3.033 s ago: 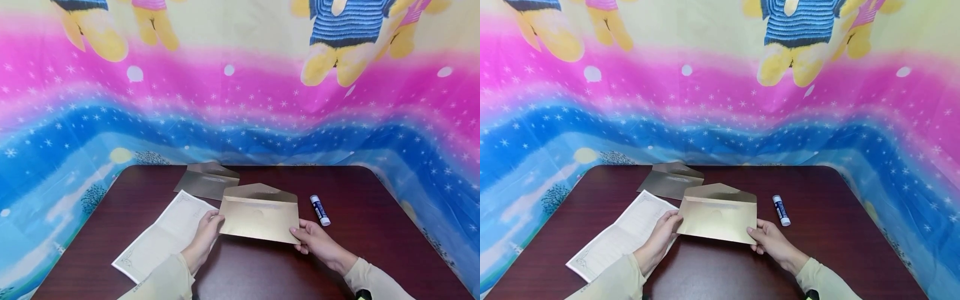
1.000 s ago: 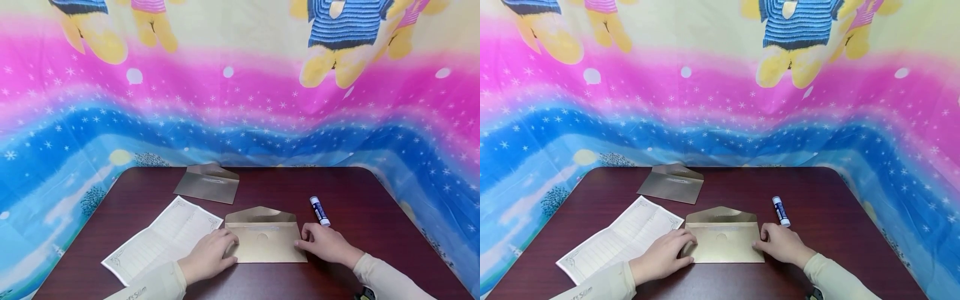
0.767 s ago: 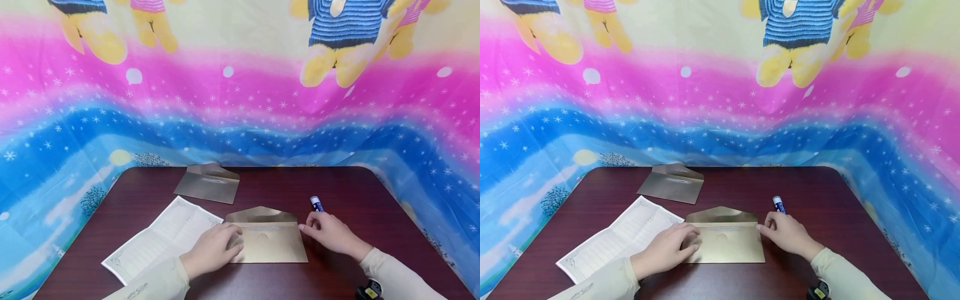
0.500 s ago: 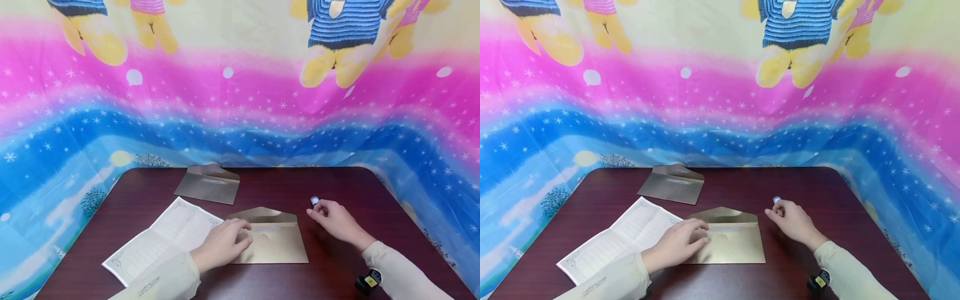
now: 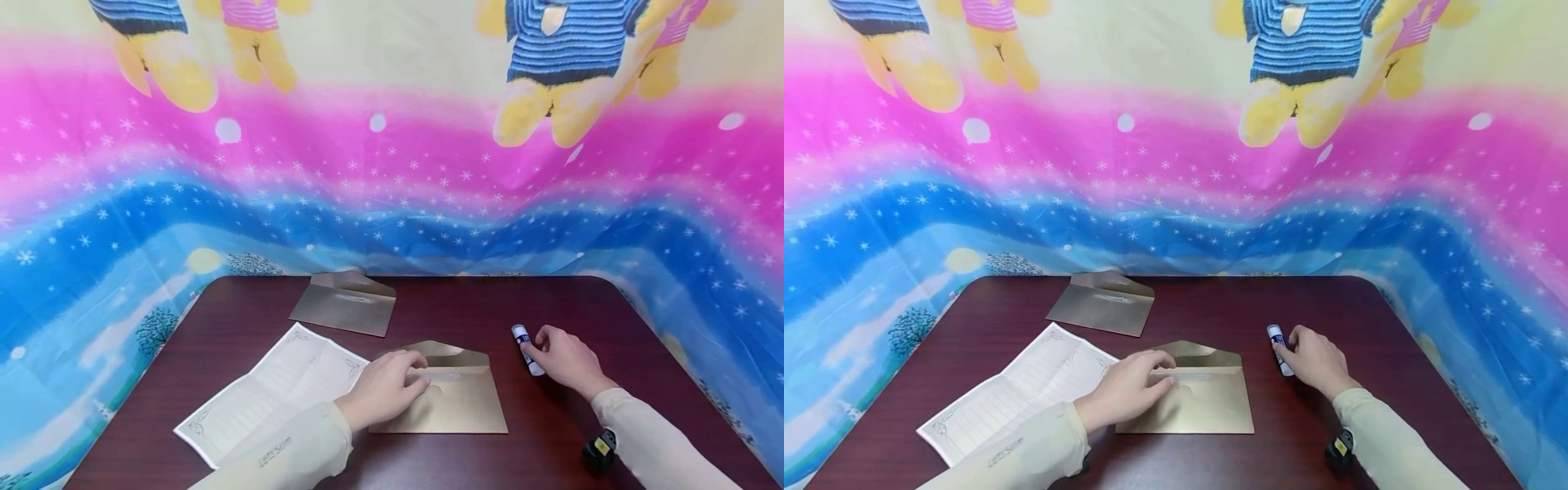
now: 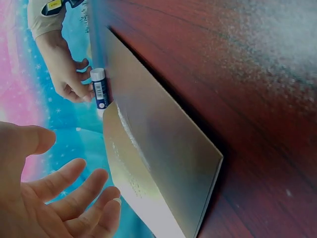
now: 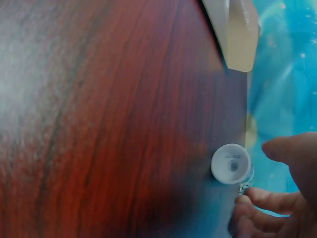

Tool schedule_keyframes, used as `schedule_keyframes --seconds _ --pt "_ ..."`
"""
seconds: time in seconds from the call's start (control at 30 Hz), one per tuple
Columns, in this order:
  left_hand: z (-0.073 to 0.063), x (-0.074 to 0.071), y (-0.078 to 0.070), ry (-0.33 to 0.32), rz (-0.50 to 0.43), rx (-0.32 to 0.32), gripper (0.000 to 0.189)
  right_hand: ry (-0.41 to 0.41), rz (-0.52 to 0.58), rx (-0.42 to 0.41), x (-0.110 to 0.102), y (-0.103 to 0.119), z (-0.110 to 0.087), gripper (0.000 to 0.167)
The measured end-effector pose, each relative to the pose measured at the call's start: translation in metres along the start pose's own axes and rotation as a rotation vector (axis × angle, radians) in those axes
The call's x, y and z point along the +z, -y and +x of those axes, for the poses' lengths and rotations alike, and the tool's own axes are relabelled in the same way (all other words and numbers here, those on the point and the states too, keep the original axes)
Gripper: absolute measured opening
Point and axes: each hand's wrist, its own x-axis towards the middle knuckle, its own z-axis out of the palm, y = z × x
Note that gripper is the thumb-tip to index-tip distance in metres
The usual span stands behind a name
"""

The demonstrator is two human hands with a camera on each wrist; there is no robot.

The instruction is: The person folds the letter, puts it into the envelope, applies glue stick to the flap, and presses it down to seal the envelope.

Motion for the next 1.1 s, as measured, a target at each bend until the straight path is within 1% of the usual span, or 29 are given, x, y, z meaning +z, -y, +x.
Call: schedule_keyframes --seconds 0.13,0.2,0.3,0.37,0.53,0.67,0.83,0.9,1.03,1.1 --pt "0.003 0.004 -0.001 0.013 -0.005 0.006 0.022 0.079 -0.003 0.023 0.004 -0.004 0.001 0.04" --pt "0.004 0.005 -0.001 0.02 -0.008 0.001 0.022 0.104 0.013 0.023 0.007 -0.005 0.002 0.036" --pt "0.003 0.007 -0.001 0.028 -0.022 -0.007 0.022 0.111 0.057 0.0 0.009 -0.006 0.002 0.029" --pt "0.002 0.007 0.0 0.031 -0.035 -0.01 0.023 0.117 0.107 -0.018 0.008 -0.005 0.001 0.026" --pt "0.0 0.005 0.005 0.024 -0.069 -0.021 0.022 0.133 0.269 -0.062 0.004 0.0 -0.003 0.03" --pt "-0.001 0.001 0.008 0.009 -0.104 -0.029 0.022 0.133 0.374 -0.122 0.0 0.013 -0.007 0.031" --pt "-0.001 -0.005 0.007 -0.016 -0.15 -0.026 0.021 0.093 0.433 -0.232 -0.004 0.035 -0.018 0.031" --pt "-0.002 -0.008 0.006 -0.025 -0.167 -0.026 0.021 0.079 0.446 -0.253 -0.004 0.044 -0.023 0.03" --pt "-0.002 -0.014 0.002 -0.035 -0.208 -0.029 0.021 0.074 0.466 -0.26 -0.005 0.06 -0.033 0.026" --pt "-0.003 -0.016 0.001 -0.037 -0.232 -0.019 0.022 0.073 0.467 -0.274 -0.005 0.067 -0.038 0.025"
